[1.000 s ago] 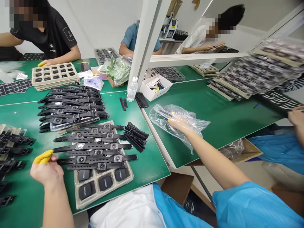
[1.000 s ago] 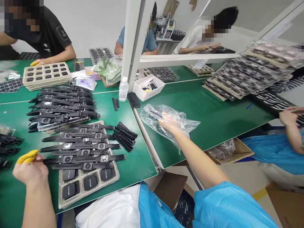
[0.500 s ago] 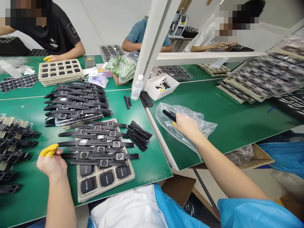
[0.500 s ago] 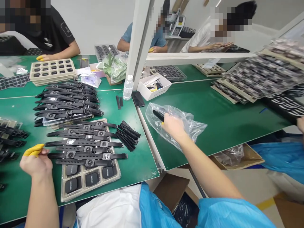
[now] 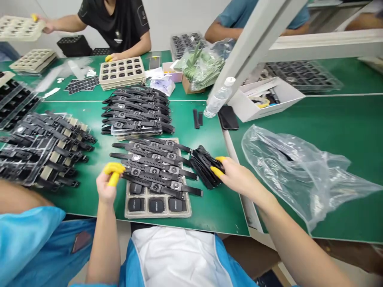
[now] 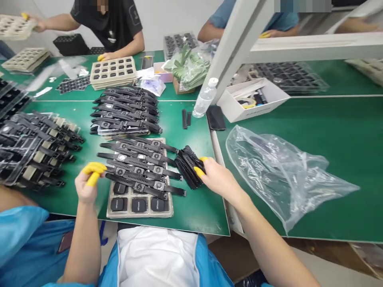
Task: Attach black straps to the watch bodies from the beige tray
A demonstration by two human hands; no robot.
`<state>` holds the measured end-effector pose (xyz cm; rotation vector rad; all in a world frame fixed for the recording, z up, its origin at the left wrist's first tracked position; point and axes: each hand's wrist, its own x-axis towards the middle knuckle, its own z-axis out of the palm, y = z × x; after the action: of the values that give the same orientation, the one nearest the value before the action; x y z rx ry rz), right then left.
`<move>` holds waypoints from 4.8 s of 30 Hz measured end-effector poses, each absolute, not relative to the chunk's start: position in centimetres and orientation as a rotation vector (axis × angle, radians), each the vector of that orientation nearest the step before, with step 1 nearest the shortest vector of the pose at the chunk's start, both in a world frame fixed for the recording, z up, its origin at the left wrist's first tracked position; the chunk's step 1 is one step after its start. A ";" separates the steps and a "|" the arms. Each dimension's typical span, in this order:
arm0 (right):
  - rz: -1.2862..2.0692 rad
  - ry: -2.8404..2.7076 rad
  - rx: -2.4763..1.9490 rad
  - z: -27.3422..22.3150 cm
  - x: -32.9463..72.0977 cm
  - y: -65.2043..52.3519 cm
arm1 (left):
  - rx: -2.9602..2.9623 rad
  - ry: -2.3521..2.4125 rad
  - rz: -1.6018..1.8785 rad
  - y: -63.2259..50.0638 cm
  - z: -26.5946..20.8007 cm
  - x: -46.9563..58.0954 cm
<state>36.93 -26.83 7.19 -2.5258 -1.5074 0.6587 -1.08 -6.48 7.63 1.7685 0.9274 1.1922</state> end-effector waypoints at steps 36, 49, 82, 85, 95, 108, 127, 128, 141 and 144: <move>1.378 -0.750 -0.853 8.8 26.0 -20.0 | 2.005 0.522 0.624 -8.7 11.7 10.3; 1.484 -0.618 -0.921 7.3 26.1 -20.7 | 2.264 0.239 0.637 -8.4 8.3 11.3; 1.622 -0.668 -1.010 6.9 26.4 -21.5 | 1.563 0.519 0.907 -9.1 8.6 11.8; 1.731 -0.728 -1.128 7.1 27.6 -21.6 | 1.168 0.727 1.091 -8.4 8.6 11.9; 1.473 -0.693 -1.192 7.3 26.7 -21.3 | 1.887 0.564 0.580 -10.2 7.4 12.3; 1.602 -0.368 -1.013 7.4 26.1 -21.3 | 2.261 0.423 0.621 -10.3 7.3 11.8; 1.506 -0.390 -0.971 7.4 25.2 -21.3 | 2.300 0.437 0.631 -10.7 7.3 11.8; 1.507 -0.382 -0.947 7.5 25.1 -21.2 | 2.294 0.421 0.650 -10.7 7.4 11.8; 1.557 -0.363 -1.063 7.4 26.1 -20.7 | 2.566 0.350 0.515 -9.9 8.4 11.4; 1.564 -0.386 -1.030 7.4 26.1 -20.7 | 2.507 0.310 0.530 -9.8 8.6 11.4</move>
<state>26.07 -20.73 7.40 -1.0300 -0.3862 1.5645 11.38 -9.75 8.63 2.5066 0.3100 0.5296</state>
